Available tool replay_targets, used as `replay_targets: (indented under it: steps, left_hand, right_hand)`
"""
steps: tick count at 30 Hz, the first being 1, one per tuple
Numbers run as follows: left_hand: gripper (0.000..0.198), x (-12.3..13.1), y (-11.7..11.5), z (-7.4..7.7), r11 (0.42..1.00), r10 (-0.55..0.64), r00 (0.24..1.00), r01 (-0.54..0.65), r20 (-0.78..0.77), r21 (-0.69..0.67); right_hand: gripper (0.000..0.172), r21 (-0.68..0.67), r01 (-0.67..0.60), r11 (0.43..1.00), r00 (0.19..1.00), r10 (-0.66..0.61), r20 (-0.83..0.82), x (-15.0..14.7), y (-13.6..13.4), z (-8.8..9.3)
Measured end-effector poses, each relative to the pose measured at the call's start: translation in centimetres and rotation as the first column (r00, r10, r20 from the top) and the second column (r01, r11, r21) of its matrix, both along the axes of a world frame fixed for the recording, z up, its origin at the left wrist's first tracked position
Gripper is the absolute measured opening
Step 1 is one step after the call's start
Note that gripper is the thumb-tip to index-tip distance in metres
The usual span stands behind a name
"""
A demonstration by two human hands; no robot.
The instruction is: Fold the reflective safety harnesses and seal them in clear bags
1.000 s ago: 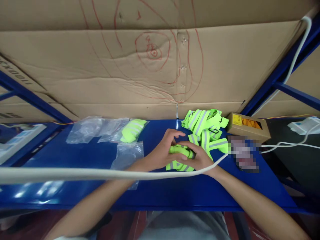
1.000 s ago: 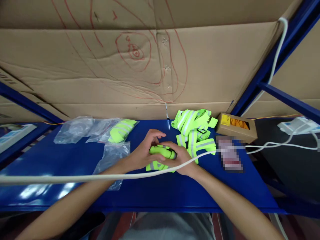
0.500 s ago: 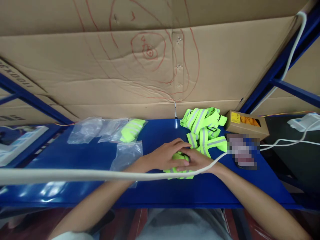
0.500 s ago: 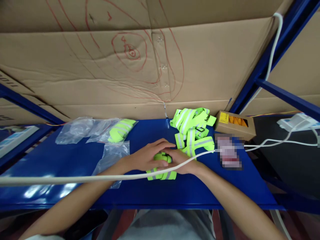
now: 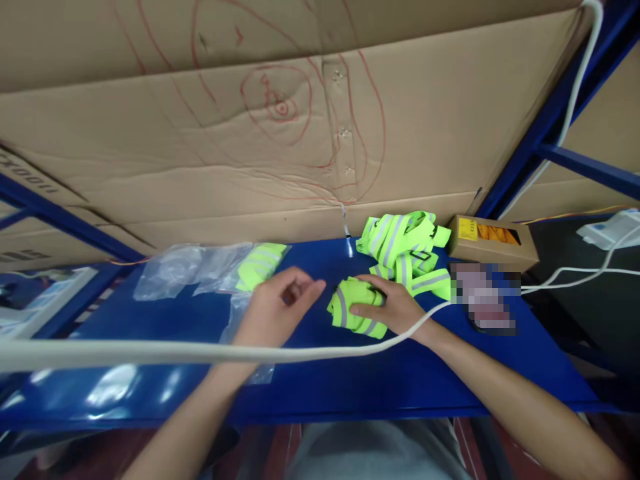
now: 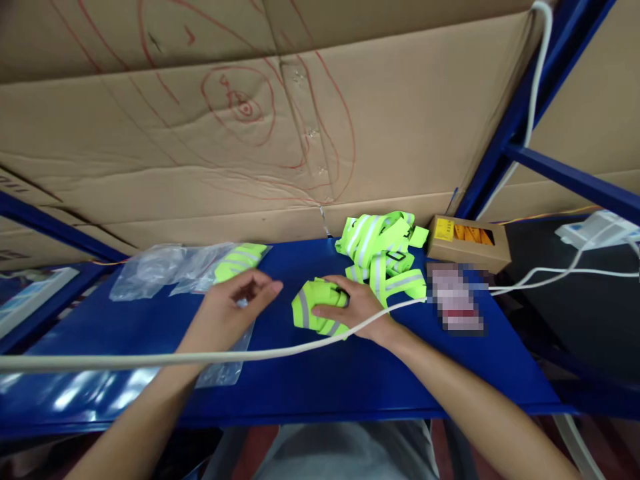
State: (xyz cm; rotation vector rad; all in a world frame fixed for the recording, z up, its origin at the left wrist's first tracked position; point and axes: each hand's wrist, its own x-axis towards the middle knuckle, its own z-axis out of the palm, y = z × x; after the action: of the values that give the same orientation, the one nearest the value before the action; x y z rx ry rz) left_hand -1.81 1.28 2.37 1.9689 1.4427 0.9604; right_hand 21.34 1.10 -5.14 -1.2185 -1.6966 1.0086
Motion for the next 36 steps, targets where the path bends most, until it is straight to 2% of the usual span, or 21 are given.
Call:
replay_targets:
  steps: [2, 4, 8, 11, 14, 18, 20, 22, 24, 26, 28, 30, 32, 34, 36]
  left_hand:
    - [0.033, -0.3, -1.0, -1.2, 0.994, -0.019, 0.999, 0.013, -0.050, -0.113]
    - [0.031, 0.2, -1.7, -2.8, 0.989, -0.039, 0.999, 0.035, -0.020, -0.145]
    - [0.023, 1.8, -1.8, -5.3, 0.996, -0.025, 0.967, 0.045, 0.255, -0.073]
    - [0.023, 2.0, -1.7, -6.1, 0.989, 0.008, 0.895, 0.057, 0.445, -0.133]
    - [0.021, 1.8, -2.3, -6.3, 0.998, 0.032, 0.907, -0.009, 0.420, -0.057]
    - [0.012, 1.6, -3.3, -6.0, 0.981, 0.018, 0.969, -0.065, 0.248, 0.184]
    - [0.008, 1.4, -3.2, -6.0, 0.970, -0.026, 0.983, -0.019, 0.182, 0.242]
    - [0.016, 1.1, -2.7, -6.2, 0.966, -0.092, 0.979, 0.044, 0.180, 0.255]
    - [0.035, 0.8, -1.9, -6.5, 0.972, -0.182, 0.957, 0.140, 0.227, 0.189]
    - [0.050, 0.7, -1.1, -6.9, 0.967, -0.254, 0.927, 0.247, 0.275, 0.062]
    - [0.053, 1.0, -0.7, -7.0, 0.950, -0.280, 0.916, 0.308, 0.288, -0.054]
    - [0.052, 1.6, -0.3, -6.8, 0.948, -0.260, 0.927, 0.299, 0.272, -0.112]
    - [0.051, 2.1, 0.0, -5.9, 0.943, -0.255, 0.932, 0.298, 0.256, -0.147]
    - [0.050, 2.1, 0.1, -4.7, 0.909, -0.323, 0.910, 0.375, 0.260, -0.183]
    - [0.057, 1.2, 0.1, -3.3, 0.869, -0.406, 0.876, 0.458, 0.263, -0.186]
  right_hand:
    - [0.061, 0.061, 0.066, 0.996, 0.996, -0.070, 0.050, -0.3, -0.2, 0.1]
    - [0.061, 0.126, 0.096, 0.987, 0.985, -0.113, 0.131, -0.8, -0.7, 0.2]
    - [0.061, 0.291, 0.083, 0.953, 0.950, -0.164, 0.265, -1.3, -1.5, -0.4]
    - [0.061, 0.446, 0.030, 0.894, 0.927, -0.192, 0.323, -1.0, -1.6, -1.0]
    - [0.056, 0.486, -0.031, 0.873, 0.914, -0.172, 0.367, -0.9, -1.7, -0.9]
    - [0.045, 0.390, -0.097, 0.916, 0.920, -0.067, 0.387, -0.8, -2.0, 0.2]
    - [0.045, 0.350, -0.124, 0.929, 0.923, -0.021, 0.384, -0.7, -2.1, 0.4]
    - [0.051, 0.324, -0.180, 0.929, 0.936, 0.060, 0.348, -0.5, -1.9, 0.0]
    - [0.058, 0.303, -0.247, 0.920, 0.946, 0.161, 0.282, -0.3, -1.7, -0.6]
    - [0.061, 0.269, -0.296, 0.917, 0.945, 0.239, 0.225, -0.1, -1.6, -0.9]
    - [0.063, 0.205, -0.315, 0.927, 0.941, 0.278, 0.191, 0.0, -1.5, -0.9]
    - [0.066, 0.118, -0.289, 0.950, 0.951, 0.271, 0.151, -0.1, -1.5, -0.5]
    - [0.064, 0.043, -0.232, 0.972, 0.971, 0.228, 0.074, -0.4, -1.4, 0.1]
    - [0.056, -0.034, -0.200, 0.979, 0.978, 0.198, -0.060, -0.6, -1.3, 0.6]
    - [0.056, -0.141, -0.223, 0.965, 0.948, 0.180, -0.264, -0.6, -1.1, 1.0]
